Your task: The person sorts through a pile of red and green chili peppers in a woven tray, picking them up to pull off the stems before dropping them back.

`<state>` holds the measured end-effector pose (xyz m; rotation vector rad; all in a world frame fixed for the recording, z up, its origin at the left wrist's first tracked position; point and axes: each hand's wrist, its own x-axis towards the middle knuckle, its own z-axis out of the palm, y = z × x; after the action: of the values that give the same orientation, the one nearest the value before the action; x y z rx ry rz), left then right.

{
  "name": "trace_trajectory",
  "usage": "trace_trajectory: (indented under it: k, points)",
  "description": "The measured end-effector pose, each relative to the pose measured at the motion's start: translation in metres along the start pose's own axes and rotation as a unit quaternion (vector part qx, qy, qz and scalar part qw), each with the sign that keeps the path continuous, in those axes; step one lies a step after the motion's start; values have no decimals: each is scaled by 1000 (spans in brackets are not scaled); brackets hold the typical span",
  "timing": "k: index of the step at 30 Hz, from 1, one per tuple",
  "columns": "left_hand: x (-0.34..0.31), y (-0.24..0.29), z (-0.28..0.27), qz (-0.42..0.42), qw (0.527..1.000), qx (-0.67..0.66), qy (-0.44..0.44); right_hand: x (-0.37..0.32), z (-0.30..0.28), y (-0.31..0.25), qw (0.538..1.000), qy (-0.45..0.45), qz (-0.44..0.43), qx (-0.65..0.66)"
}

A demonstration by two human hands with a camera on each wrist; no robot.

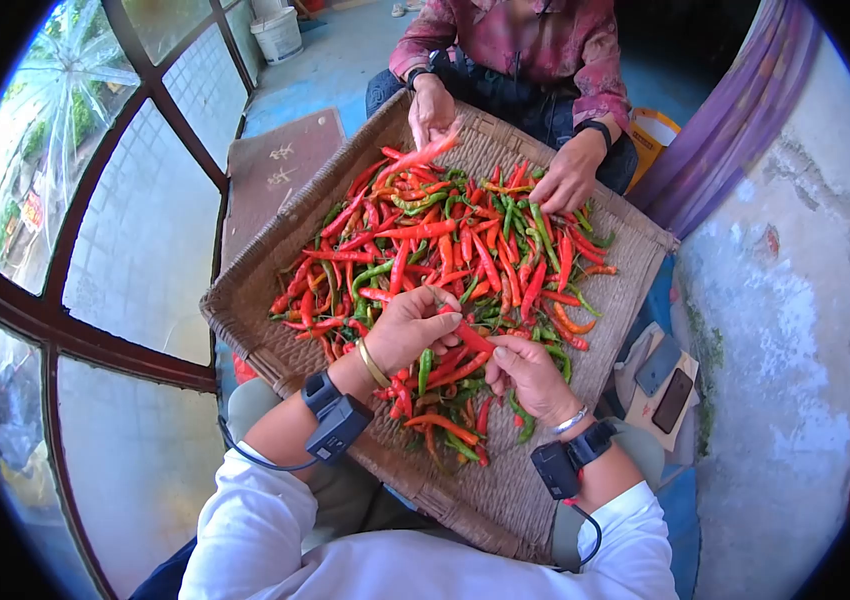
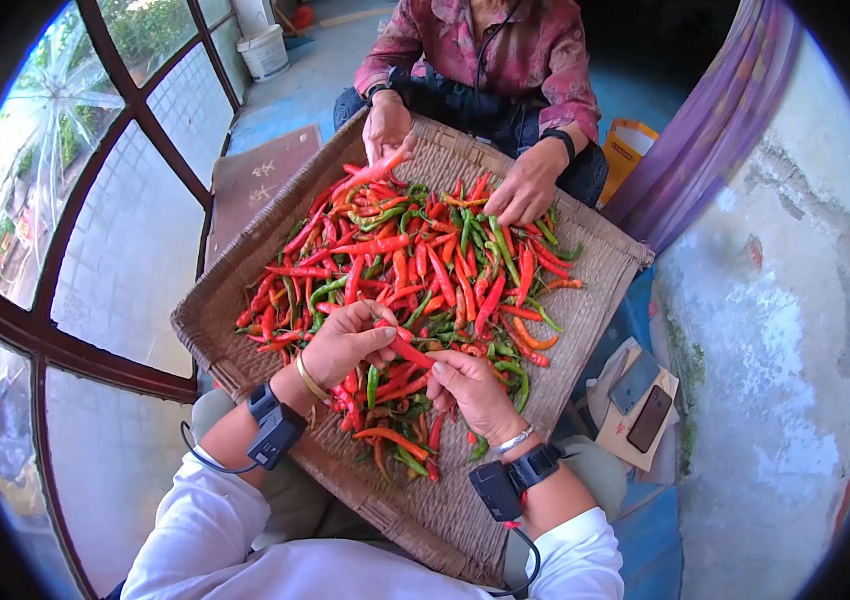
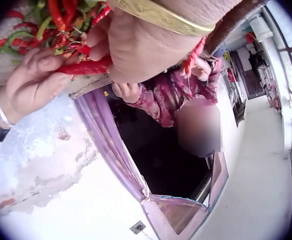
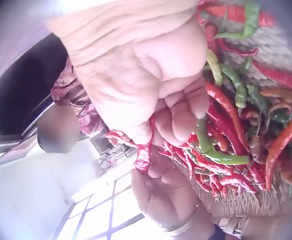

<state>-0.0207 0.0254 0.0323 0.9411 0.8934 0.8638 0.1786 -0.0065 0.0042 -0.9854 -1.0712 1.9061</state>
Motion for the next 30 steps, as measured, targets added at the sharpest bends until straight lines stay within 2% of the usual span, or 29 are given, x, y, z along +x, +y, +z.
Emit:
trace_trajectory:
  k: [1,3,5,7,9,11,12,13,14,15,16,17,18,19,20,21,23,25,27,30]
  points:
    - [0,3,-3,-9,1000,29,7,1,-2,0,1000,-1,-1,-2]
    - [2,4,-9,-17,997,74,-10,4,-8,3,990,46,-11,131]
    - [1,6,-10,-35,990,127,-46,5,-13,3,985,55,-14,165]
    - [3,-4,-8,-41,991,109,-59,5,-15,1,965,58,-38,252]
    - [2,-10,-5,-45,993,88,-68,5,-19,1,968,53,-22,243]
    - [1,-12,-3,11,990,124,-60,6,-23,0,977,74,10,198]
    - [0,-9,-4,12,991,121,-58,5,-26,-2,978,73,12,195]
    - [-1,-2,-6,53,963,262,-12,6,-31,-5,978,94,1,188]
    - [-2,7,-9,91,913,397,34,7,-35,-9,977,115,-9,181]
    - [-3,11,-11,126,840,522,80,9,-40,-11,973,134,-10,190]
    - [-4,13,-13,127,808,568,87,12,-51,-12,971,114,-31,206]
    - [-3,11,-14,128,809,567,89,16,-58,-13,969,94,-52,222]
    - [-3,6,-14,105,764,632,72,20,-53,-21,970,93,-53,220]
    - [-2,1,-15,81,714,693,53,24,-44,-31,947,157,-108,260]
    - [-2,-4,-15,82,715,692,55,27,-39,-37,915,219,-162,297]
    - [-3,-10,-15,87,705,703,37,30,-43,-34,917,217,-163,294]
    - [-3,-13,-13,95,694,713,19,34,-58,-16,924,225,-103,292]
    - [-3,-11,-10,51,682,730,4,27,-47,-8,952,215,-44,213]
    - [-2,-12,-8,50,687,725,2,24,-43,1,972,96,-6,212]
    - [-3,-11,-2,15,680,733,-11,20,-30,9,988,47,58,137]
